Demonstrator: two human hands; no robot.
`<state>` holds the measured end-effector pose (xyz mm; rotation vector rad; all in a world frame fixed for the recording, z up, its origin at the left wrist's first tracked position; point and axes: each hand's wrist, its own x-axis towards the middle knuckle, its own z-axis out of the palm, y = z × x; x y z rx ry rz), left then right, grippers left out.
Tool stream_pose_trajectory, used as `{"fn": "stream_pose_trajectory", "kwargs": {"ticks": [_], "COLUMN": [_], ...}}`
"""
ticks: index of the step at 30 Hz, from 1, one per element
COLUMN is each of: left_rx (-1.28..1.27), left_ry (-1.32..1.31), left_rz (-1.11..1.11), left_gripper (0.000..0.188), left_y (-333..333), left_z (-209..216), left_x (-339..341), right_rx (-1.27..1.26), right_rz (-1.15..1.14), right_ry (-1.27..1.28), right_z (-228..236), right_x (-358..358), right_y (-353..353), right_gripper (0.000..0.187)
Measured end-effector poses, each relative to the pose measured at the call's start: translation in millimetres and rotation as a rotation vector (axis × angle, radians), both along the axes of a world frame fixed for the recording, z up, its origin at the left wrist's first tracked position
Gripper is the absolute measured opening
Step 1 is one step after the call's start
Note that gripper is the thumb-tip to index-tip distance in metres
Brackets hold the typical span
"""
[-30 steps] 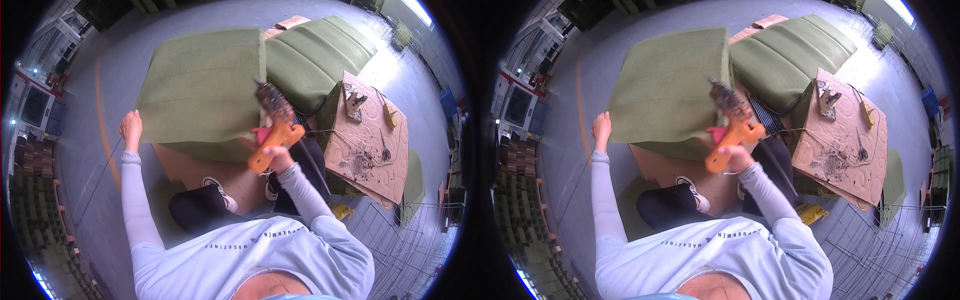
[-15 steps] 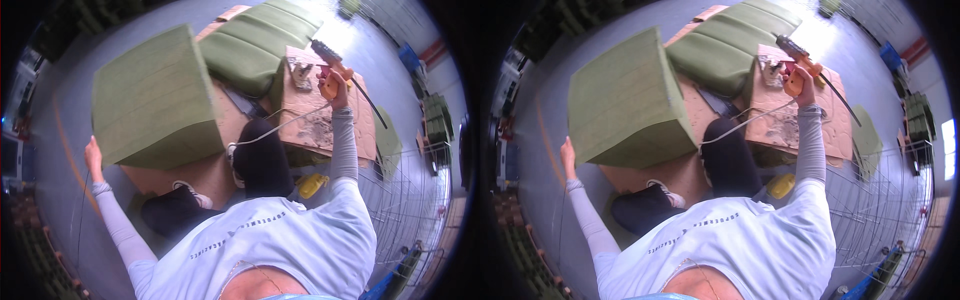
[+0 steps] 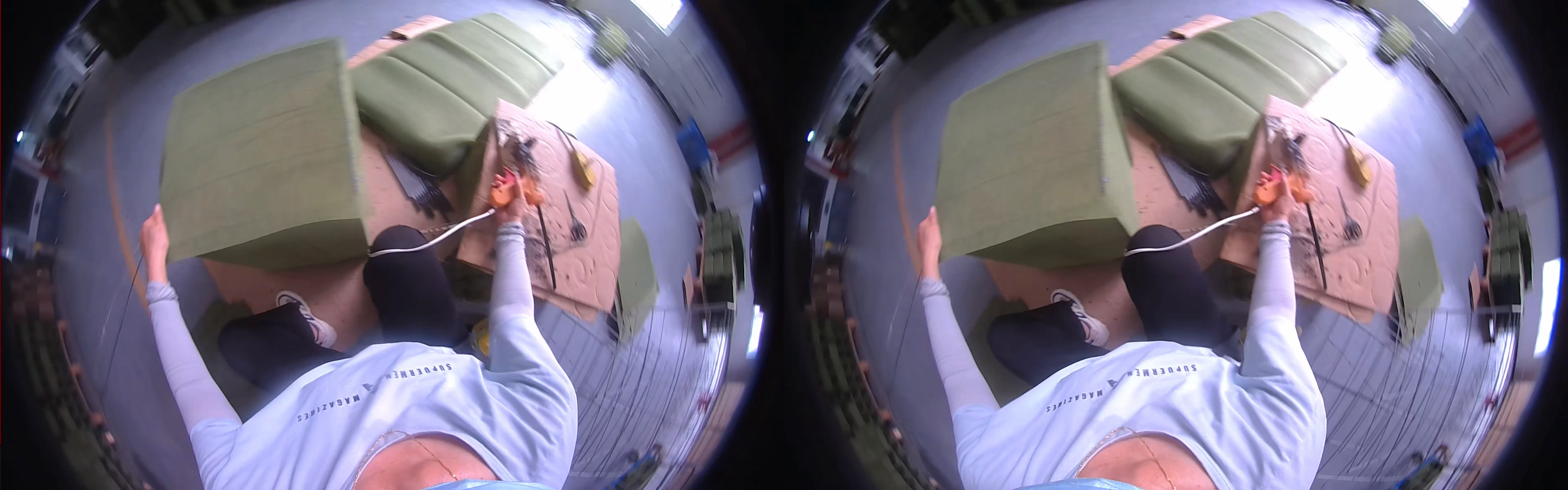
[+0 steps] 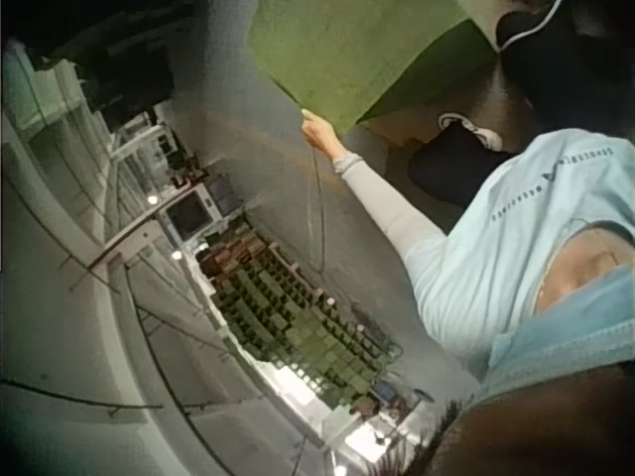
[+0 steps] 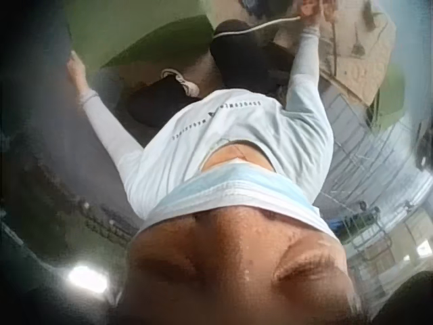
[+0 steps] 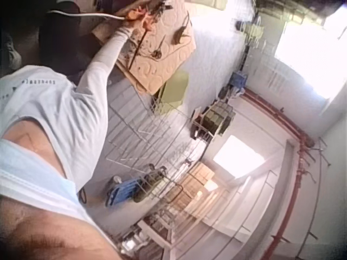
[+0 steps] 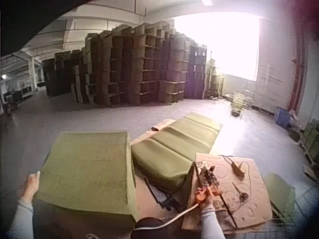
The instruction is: Apply adhesive to foam padding and wrap it with green fabric, smoothing the surface by hand.
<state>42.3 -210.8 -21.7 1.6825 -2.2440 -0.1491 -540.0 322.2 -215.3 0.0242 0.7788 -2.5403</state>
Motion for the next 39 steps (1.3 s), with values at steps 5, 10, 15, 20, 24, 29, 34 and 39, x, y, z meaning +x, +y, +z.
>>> {"fn": "stream_pose_trajectory", "kwargs": {"ticks": [5,10,15,20,24,29,34,39], "left_rx": [0.094,-0.327,-0.337,-0.164,-0.057,-0.015,-0.059,-0.093], "left_ry": [-0.128,-0.242,0.174,0.117,-0.015,0.007,-0.034,-0.092], "left_rz": [0.028,-0.204,-1.011,-1.038,-1.006,-0.974,-0.798,-0.802], "left_gripper": [0.061,0.060,0.053,0.058,0.059,0.061,0.060,0.060], "left_y": [24,38,134,143,145,149,145,146], "left_z": [36,80,104,39,15,18,17,18], "left_x": [-16,-51,-251,-324,-322,-322,-325,-321], "right_rx": [0.870,2.065,0.695,0.448,0.434,0.402,0.569,0.373], "right_rz": [-0.301,-0.413,0.120,0.363,0.389,0.476,0.339,0.389], "right_ry": [0.537,1.405,1.399,1.230,1.101,1.015,1.183,1.006], "right_z": [-22,83,226,194,177,167,188,158], "right_x": [-16,29,131,161,175,155,108,104], "right_y": [30,4,-181,-272,-279,-280,-338,-362], "right_gripper": [0.062,0.036,0.051,0.066,0.056,0.066,0.065,0.058]}}
